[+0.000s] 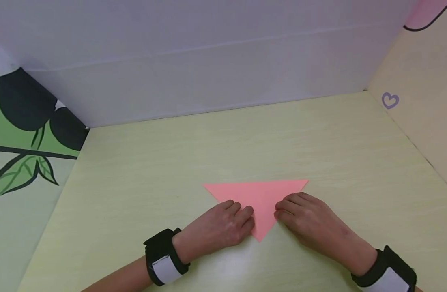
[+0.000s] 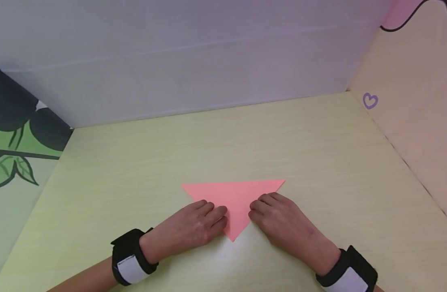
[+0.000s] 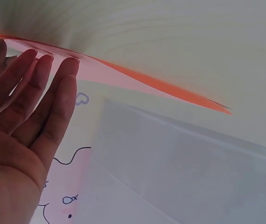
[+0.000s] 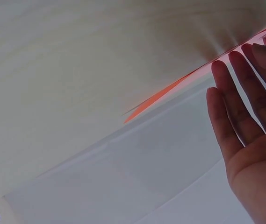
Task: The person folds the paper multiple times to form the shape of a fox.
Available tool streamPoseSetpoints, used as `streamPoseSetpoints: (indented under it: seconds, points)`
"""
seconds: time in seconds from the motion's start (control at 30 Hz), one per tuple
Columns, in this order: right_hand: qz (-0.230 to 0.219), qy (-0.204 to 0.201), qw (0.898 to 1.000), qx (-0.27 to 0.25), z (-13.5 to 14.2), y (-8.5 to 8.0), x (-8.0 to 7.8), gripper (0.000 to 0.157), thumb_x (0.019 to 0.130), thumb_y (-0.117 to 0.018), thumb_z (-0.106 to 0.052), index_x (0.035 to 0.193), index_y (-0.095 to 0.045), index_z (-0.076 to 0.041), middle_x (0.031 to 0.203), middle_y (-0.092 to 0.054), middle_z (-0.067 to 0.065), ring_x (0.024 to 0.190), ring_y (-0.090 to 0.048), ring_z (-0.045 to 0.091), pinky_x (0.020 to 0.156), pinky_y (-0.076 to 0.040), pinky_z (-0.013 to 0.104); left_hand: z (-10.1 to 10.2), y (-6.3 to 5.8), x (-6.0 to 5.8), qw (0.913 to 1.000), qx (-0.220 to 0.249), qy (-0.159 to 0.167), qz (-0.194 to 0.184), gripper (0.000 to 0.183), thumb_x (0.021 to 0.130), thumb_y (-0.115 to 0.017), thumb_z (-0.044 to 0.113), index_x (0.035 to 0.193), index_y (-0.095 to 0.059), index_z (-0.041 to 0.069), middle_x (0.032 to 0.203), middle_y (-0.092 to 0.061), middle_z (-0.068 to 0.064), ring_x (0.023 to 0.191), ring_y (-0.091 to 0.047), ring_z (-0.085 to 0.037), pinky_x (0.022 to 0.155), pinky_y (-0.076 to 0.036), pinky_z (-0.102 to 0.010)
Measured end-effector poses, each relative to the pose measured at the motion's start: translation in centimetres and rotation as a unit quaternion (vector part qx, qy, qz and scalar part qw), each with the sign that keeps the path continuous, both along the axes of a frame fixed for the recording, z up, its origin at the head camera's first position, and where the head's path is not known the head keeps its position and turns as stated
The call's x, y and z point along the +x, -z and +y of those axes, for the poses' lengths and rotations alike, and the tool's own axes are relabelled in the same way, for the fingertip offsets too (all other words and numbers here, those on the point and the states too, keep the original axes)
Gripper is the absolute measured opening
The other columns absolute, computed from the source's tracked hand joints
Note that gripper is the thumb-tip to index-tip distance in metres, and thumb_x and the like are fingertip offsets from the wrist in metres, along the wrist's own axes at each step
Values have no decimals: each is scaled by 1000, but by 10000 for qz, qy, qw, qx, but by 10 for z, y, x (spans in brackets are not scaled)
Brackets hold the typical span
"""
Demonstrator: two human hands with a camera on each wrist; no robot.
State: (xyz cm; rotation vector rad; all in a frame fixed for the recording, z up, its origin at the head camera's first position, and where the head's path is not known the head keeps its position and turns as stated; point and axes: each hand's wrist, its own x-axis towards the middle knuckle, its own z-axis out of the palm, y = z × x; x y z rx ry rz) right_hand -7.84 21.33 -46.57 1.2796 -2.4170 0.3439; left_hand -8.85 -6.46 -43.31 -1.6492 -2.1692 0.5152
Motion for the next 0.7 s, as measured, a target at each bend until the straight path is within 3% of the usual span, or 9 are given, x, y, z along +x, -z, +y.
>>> streamPoseSetpoints:
  seconds: [0.17,0.3,0.43,0.7]
  points:
    - [-1,37,10000,28,0,0,0,31,71,-85,3,97,-76,-9,98,-71,2,93,-67,21,85,-57,39,-1,0,0,10000,9,-40,-39,15,92,-58,1,96,-64,14,82,-43,2,61,-30,-13,62,-33,-23]
    - [44,41,10000,-68,-2,-1,0,25,74,-90,-14,94,-76,-10,96,-70,1,91,-66,21,84,-57,39,-2,1,-1,9999,16,-86,-64,14,91,-60,2,96,-64,14,81,-43,2,61,-30,-14,61,-33,-23]
    - [191,-11,9997,-167,-4,-2,1,31,72,-93,-29,88,-73,-11,92,-69,1,87,-65,21,84,-56,39,-2,1,-1,9999,45,-126,-108,14,90,-60,2,95,-64,15,82,-43,2,62,-30,-14,61,-33,-23]
    - [204,29,9996,-171,-6,-1,2,31,73,-92,-32,85,-70,-13,92,-69,1,86,-65,21,84,-55,38,-1,1,-1,9967,498,-216,-602,17,88,-58,0,90,-64,16,83,-50,3,60,-31,-15,60,-33,-23]
